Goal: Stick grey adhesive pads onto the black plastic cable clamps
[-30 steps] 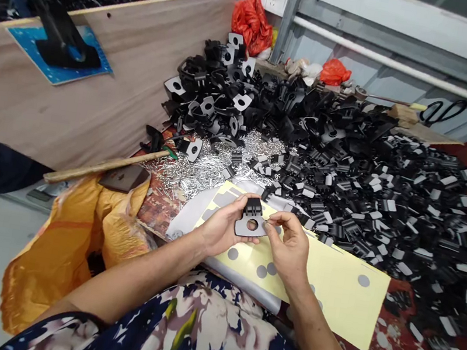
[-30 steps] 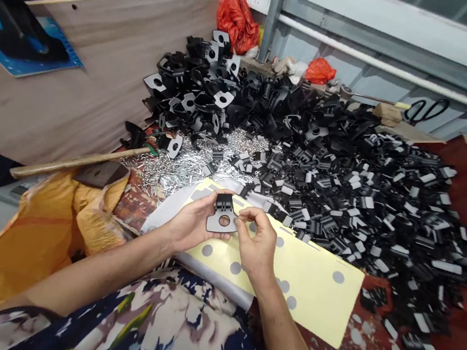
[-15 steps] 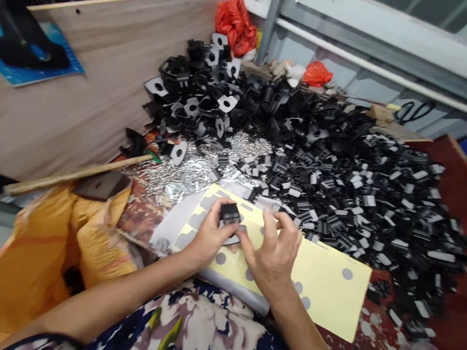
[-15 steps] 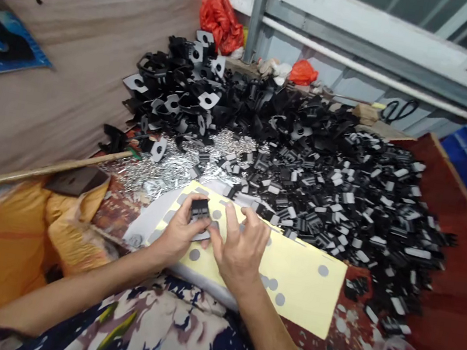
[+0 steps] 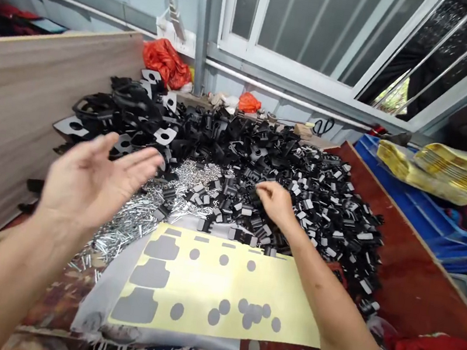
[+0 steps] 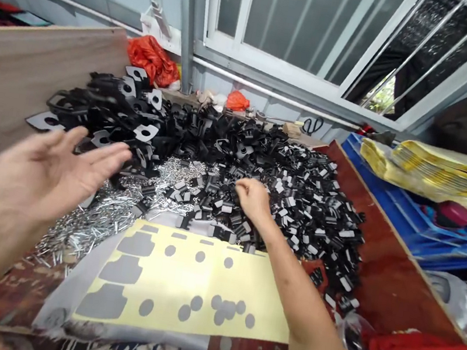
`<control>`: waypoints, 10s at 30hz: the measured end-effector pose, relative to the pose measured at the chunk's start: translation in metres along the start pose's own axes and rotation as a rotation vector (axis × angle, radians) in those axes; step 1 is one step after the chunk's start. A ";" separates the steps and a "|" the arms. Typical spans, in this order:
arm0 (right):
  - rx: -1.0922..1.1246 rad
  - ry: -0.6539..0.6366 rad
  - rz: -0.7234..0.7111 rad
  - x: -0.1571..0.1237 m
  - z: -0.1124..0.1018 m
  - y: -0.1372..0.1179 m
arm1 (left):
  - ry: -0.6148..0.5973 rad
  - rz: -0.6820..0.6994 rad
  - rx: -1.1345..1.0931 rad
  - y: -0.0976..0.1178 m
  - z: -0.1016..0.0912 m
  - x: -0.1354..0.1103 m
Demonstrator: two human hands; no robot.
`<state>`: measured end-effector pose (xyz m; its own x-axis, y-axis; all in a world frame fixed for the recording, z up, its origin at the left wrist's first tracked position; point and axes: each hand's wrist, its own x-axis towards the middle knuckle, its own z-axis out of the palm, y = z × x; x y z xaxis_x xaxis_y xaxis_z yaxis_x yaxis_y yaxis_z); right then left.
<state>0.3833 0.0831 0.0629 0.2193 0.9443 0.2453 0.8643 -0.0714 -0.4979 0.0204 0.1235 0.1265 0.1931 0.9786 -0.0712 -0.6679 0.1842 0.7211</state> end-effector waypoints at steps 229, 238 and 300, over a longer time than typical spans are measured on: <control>0.734 -0.053 0.031 -0.174 0.072 -0.074 | -0.255 -0.601 -0.042 -0.135 -0.040 -0.084; 0.490 -0.033 -0.105 -0.174 0.069 -0.090 | -0.229 -0.153 0.463 -0.162 -0.042 -0.096; 0.549 -0.320 -0.063 -0.161 0.080 -0.061 | -0.233 -0.687 0.559 -0.111 -0.079 -0.101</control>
<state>0.2589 -0.0393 -0.0127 -0.0442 0.9966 0.0699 0.4945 0.0826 -0.8652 0.0187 0.0115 -0.0007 0.5998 0.6160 -0.5106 0.0811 0.5881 0.8047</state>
